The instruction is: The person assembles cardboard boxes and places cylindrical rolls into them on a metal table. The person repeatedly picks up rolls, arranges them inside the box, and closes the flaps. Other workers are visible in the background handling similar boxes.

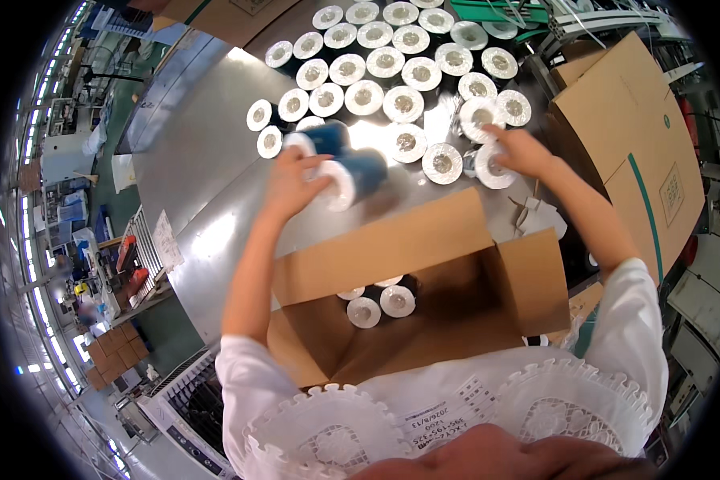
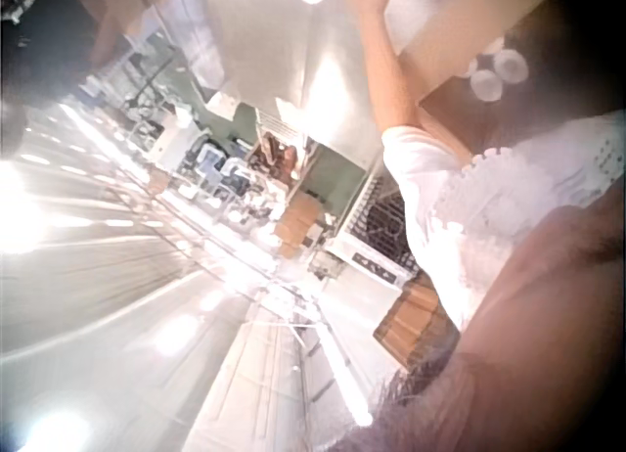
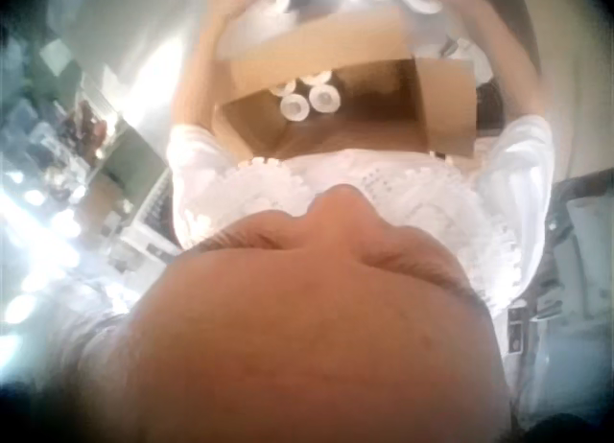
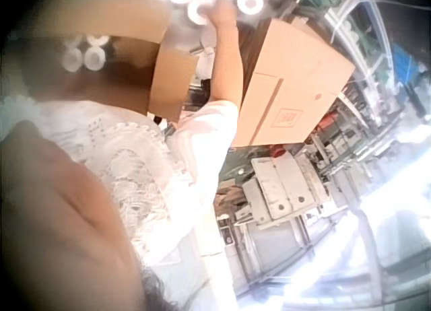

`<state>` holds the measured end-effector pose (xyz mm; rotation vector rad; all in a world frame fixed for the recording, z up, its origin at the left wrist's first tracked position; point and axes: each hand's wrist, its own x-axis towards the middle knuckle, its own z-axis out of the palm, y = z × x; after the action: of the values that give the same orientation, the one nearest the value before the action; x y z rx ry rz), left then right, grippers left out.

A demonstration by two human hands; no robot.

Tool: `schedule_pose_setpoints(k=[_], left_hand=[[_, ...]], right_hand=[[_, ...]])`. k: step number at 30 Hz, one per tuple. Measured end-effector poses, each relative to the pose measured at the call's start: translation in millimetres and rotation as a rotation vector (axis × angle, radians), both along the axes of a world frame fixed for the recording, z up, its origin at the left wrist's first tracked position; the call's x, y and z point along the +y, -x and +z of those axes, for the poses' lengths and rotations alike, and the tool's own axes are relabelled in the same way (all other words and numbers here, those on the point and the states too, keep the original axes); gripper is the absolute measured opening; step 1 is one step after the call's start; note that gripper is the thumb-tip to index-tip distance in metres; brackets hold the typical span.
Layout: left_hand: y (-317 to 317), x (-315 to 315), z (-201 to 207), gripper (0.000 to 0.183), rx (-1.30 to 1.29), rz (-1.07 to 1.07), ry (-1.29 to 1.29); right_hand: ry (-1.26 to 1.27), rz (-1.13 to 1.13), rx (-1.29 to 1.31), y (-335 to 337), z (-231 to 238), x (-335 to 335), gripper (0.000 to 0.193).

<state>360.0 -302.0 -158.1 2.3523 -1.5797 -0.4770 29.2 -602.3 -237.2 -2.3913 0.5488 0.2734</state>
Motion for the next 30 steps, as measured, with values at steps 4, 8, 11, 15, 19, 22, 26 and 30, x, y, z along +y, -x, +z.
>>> schedule_pose_setpoints(k=[4, 8, 11, 15, 19, 22, 26, 30], left_hand=[[36, 72, 131, 0.035, 0.549, 0.372, 0.260], [116, 116, 137, 0.039, 1.449, 0.428, -0.015], [197, 85, 95, 0.044, 0.841, -0.096, -0.397], [282, 88, -47, 0.037, -0.039, -0.429, -0.247], [308, 113, -155, 0.034, -0.389, -0.445, -0.305], [303, 116, -161, 0.033, -0.311, -0.483, -0.391], [258, 112, -94, 0.039, 0.392, -0.382, -0.576], [178, 67, 49, 0.040, 1.017, -0.490, -0.527]], right_hand=[[0.012, -0.306, -0.217, 34, 133, 13, 0.067], [0.210, -0.276, -0.700, 68, 233, 61, 0.062], [0.267, 0.202, -0.568, 71, 271, 126, 0.058], [0.173, 0.772, -0.348, 71, 257, 221, 0.061], [0.005, 0.616, 0.323, 75, 189, 247, 0.060], [-0.048, 0.441, 0.379, 85, 97, 258, 0.059], [-0.241, 0.378, 0.173, 63, 117, 244, 0.025], [-0.138, -0.378, -0.344, 4, 123, 161, 0.018]])
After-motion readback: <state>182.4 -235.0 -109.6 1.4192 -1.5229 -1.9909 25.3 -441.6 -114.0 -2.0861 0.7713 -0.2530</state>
